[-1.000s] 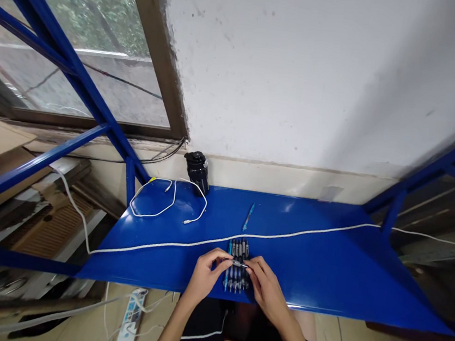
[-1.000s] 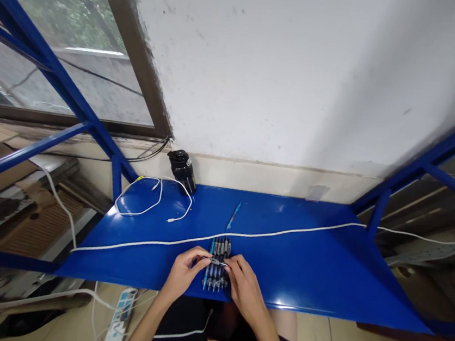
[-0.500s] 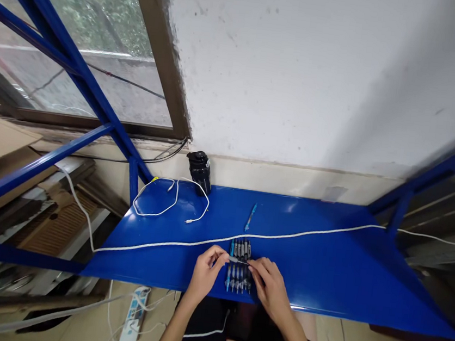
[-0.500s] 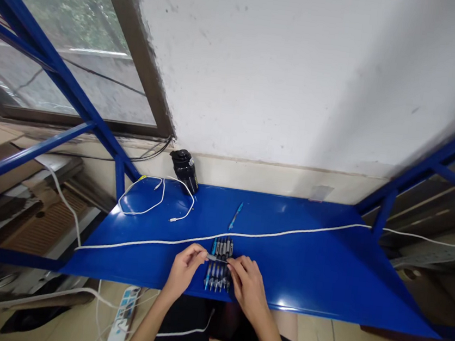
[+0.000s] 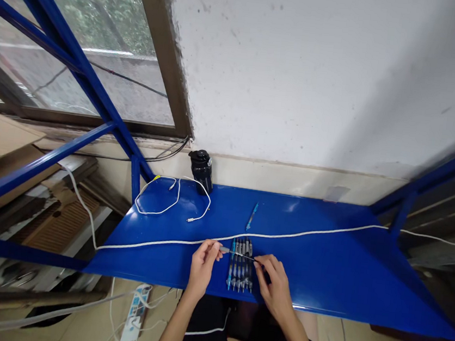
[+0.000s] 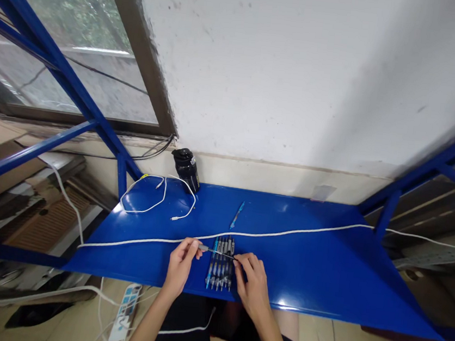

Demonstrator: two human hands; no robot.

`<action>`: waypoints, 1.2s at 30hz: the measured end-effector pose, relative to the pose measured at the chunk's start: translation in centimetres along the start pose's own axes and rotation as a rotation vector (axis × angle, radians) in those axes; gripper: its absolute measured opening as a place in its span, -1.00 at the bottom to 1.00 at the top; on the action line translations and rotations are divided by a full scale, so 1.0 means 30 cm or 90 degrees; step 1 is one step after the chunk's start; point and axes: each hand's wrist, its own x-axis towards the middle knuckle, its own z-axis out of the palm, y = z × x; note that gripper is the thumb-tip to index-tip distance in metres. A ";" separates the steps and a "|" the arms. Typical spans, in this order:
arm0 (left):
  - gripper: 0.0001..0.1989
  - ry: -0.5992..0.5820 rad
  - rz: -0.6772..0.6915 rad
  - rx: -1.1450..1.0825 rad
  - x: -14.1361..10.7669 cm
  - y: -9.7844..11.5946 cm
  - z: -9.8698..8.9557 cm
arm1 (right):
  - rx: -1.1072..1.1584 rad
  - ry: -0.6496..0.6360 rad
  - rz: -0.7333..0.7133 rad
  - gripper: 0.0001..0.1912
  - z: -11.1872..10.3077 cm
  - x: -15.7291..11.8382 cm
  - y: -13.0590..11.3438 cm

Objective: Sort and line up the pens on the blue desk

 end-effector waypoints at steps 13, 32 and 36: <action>-0.63 -0.015 0.007 0.036 0.000 -0.014 -0.005 | -0.007 0.002 -0.010 -0.80 0.008 -0.003 0.010; -0.61 0.016 -0.005 -0.004 0.005 -0.008 -0.002 | 0.017 0.023 -0.002 -0.83 0.006 -0.005 0.010; -0.62 0.019 -0.005 -0.004 0.006 -0.001 0.002 | 0.014 0.016 -0.005 -0.83 0.004 -0.005 0.007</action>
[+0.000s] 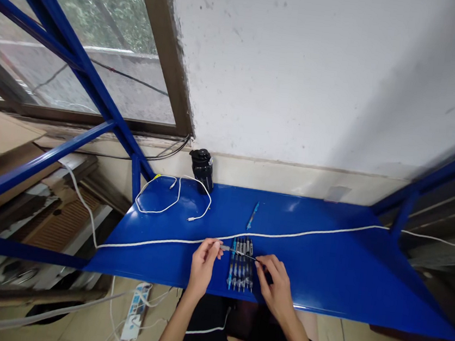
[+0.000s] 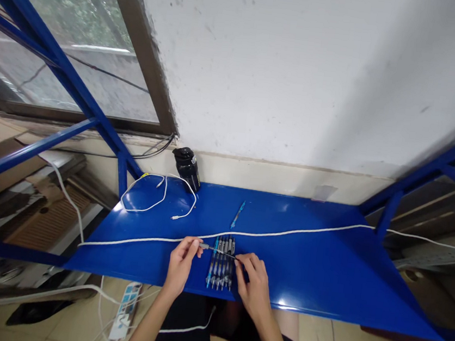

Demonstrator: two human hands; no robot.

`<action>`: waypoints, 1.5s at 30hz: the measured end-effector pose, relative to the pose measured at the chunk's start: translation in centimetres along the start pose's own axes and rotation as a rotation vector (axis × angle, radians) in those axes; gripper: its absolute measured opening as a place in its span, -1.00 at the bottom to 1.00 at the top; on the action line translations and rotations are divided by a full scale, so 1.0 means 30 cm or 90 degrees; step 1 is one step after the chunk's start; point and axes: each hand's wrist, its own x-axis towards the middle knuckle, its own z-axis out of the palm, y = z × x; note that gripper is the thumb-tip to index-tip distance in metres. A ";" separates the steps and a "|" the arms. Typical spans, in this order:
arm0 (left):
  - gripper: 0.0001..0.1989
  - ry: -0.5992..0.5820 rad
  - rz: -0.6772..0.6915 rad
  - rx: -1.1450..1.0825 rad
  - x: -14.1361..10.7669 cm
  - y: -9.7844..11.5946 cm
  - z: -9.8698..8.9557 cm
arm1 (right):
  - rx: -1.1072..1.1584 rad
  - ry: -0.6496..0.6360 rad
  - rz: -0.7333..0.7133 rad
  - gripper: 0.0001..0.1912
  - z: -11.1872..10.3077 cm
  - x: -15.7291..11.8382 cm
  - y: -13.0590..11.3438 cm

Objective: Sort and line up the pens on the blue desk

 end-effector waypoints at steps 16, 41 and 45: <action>-0.73 -0.173 0.058 0.124 -0.005 0.019 0.009 | -0.011 -0.042 -0.026 -0.77 0.000 -0.003 -0.003; -0.79 -0.236 0.105 0.122 -0.007 0.039 0.008 | 0.099 -0.092 -0.012 -0.81 -0.015 0.004 -0.034; -0.77 -0.233 0.098 0.120 -0.007 0.045 0.009 | 0.089 -0.120 -0.027 -0.72 -0.024 0.012 -0.044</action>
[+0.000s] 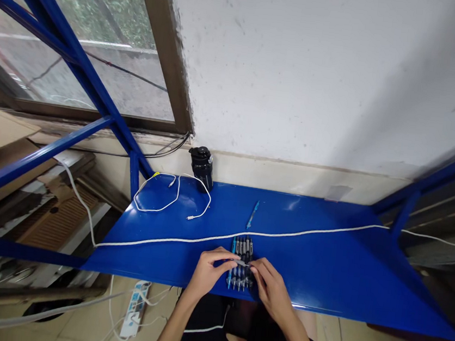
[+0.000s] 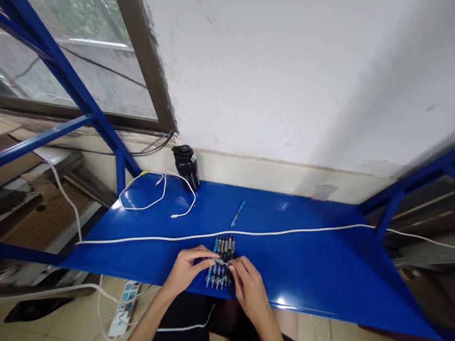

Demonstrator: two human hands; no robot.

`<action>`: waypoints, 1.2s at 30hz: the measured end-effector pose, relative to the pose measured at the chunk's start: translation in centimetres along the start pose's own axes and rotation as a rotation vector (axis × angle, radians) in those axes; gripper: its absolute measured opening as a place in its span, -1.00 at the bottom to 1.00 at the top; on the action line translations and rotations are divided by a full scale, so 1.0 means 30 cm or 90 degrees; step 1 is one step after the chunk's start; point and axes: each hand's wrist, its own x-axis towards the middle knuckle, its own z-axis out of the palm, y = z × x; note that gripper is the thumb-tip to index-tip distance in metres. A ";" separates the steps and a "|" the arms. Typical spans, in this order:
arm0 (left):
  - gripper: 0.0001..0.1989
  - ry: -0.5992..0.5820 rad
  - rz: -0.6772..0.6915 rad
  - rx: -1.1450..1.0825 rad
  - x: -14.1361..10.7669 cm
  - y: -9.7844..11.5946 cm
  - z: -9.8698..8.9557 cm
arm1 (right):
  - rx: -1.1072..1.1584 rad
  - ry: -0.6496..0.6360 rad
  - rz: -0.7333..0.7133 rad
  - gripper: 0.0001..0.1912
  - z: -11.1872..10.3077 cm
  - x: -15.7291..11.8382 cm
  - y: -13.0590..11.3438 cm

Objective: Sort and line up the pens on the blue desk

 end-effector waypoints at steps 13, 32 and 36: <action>-0.79 0.001 -0.012 -0.002 0.000 0.005 -0.001 | 0.026 -0.014 0.015 -0.73 0.000 -0.003 0.006; -0.82 0.005 0.000 -0.012 -0.004 0.002 -0.008 | 0.027 -0.005 0.050 -0.75 0.007 -0.014 0.020; -0.82 0.002 0.000 -0.008 -0.005 0.001 -0.010 | 0.022 -0.018 0.019 -0.77 0.008 -0.016 0.025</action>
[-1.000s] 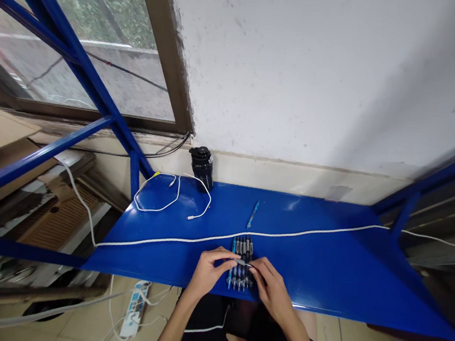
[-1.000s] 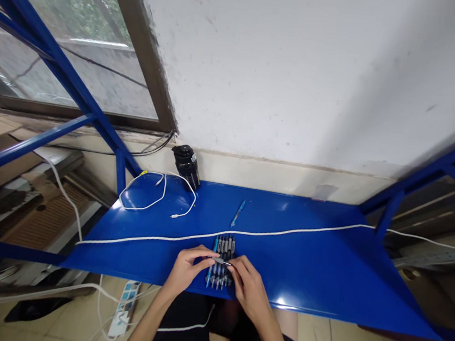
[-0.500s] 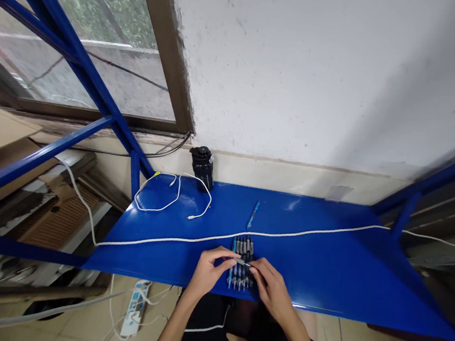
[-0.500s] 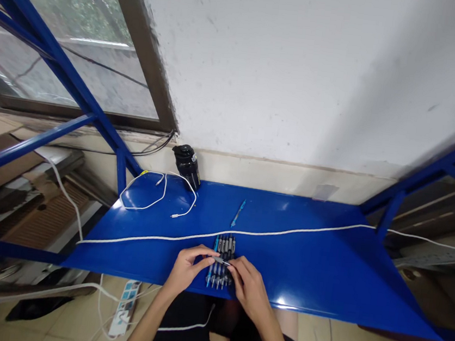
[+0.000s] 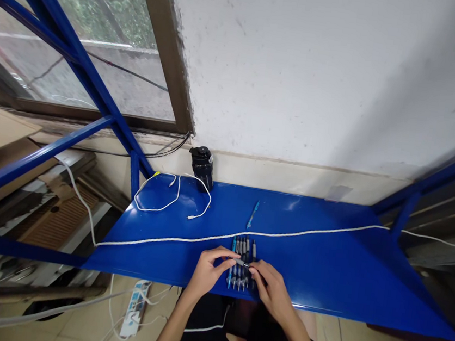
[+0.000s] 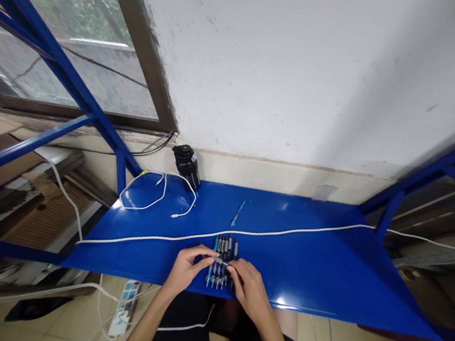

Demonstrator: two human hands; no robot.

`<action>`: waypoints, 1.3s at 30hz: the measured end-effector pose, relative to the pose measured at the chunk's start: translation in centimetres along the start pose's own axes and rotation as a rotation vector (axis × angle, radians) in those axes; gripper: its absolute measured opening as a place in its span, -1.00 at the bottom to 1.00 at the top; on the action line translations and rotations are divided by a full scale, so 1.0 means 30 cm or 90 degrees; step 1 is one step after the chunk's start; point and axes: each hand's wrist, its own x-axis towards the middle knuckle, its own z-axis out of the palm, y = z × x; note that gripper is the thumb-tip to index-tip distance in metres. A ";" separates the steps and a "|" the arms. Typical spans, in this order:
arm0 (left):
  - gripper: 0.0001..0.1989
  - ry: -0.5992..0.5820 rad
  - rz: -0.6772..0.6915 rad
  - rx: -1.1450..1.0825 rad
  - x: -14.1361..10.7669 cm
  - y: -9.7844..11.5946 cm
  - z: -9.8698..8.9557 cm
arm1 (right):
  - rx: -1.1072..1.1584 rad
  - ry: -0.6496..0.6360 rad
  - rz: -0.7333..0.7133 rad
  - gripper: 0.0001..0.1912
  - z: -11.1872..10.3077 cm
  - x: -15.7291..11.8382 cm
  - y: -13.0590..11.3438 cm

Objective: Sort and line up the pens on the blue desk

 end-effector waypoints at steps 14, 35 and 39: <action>-0.82 0.000 0.006 -0.017 -0.001 -0.009 0.002 | 0.035 -0.024 0.050 -0.76 -0.003 -0.006 0.007; -0.68 -0.047 0.193 0.287 -0.046 0.043 0.085 | 0.798 0.442 0.330 -0.60 -0.089 0.001 0.032; -0.61 -0.159 0.256 0.429 -0.048 0.064 0.152 | 0.904 0.494 0.391 -0.59 -0.166 -0.002 0.034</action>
